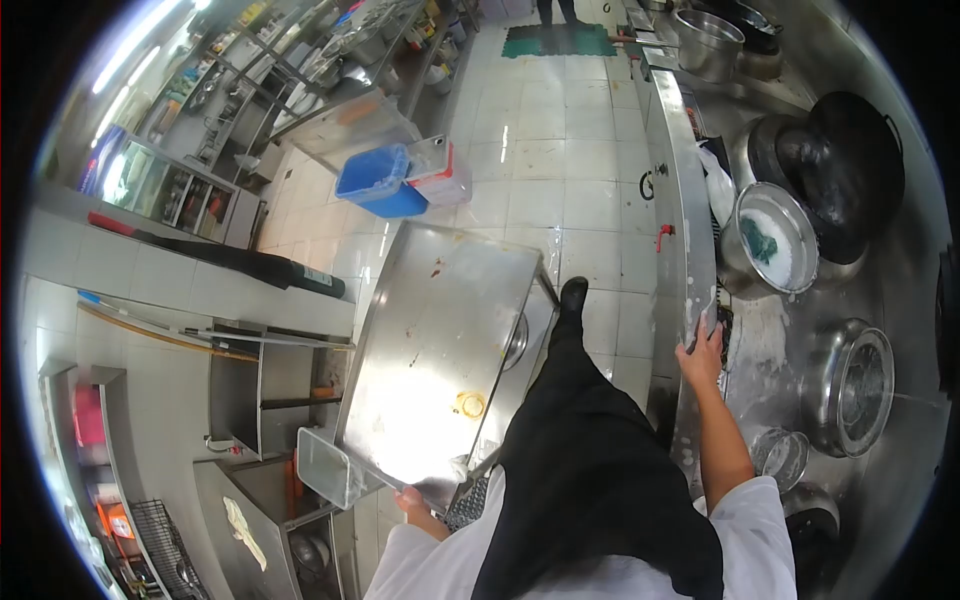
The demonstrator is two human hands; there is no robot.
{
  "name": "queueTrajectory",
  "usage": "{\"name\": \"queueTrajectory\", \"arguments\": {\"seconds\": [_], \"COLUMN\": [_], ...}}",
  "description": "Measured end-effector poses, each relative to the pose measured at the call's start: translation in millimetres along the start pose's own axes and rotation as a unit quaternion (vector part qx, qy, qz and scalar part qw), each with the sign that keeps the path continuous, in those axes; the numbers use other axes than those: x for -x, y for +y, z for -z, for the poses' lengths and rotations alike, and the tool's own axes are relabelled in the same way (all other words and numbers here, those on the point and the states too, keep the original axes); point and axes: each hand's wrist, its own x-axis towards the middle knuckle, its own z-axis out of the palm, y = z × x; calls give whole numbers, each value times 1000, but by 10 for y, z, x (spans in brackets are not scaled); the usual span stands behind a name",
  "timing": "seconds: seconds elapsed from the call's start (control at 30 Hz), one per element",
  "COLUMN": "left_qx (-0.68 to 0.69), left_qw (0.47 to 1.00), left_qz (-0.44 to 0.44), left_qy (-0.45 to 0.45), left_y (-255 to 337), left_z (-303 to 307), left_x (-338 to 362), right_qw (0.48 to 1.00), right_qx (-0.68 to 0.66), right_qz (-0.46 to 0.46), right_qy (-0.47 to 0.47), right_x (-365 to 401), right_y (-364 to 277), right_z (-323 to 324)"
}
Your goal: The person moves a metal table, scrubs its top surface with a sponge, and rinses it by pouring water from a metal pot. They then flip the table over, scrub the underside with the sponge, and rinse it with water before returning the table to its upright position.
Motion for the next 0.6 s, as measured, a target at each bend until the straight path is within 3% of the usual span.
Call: {"name": "queueTrajectory", "arguments": {"seconds": [0.13,0.2,0.27,0.3,0.33,0.37,0.4,0.43,0.5,0.53,0.57,0.6], "left_qx": [-280,-527,-725,-733,-689,-512,-485,-431,-405,-404,-432,-388], "left_qw": [958,845,675,655,680,794,737,807,759,751,677,733], "left_qz": [-34,-64,-127,-163,-209,-248,-415,-363,-502,-519,-595,-559], "left_qy": [58,54,51,83,137,214,224,177,91,54,37,14], "left_y": [214,449,626,773,913,1149,1114,1182,1250,1371,1349,1483], "left_z": [132,82,-11,-134,-286,-609,-723,-942,-1324,-1563,-1776,-2050], "left_x": [106,214,292,479,687,1194,1062,876,745,898,740,1115], "right_qw": [1000,1000,1000,1000,1000,999,996,997,991,994,993,992], "right_qx": [-10,3,17,18,22,26,29,31,130,89,88,67], "right_qz": [-4,-3,10,23,-6,-36,-62,-52,23,61,78,104], "right_qy": [3,10,9,9,-9,-28,-53,-57,16,7,4,-29], "right_x": [82,132,150,152,159,133,118,66,-104,-187,-305,-436], "right_y": [4,55,59,46,42,-24,-171,-185,-245,-468,-592,-709], "right_z": [4,-15,-37,-34,-45,-18,102,25,-160,-31,-103,-207]}}
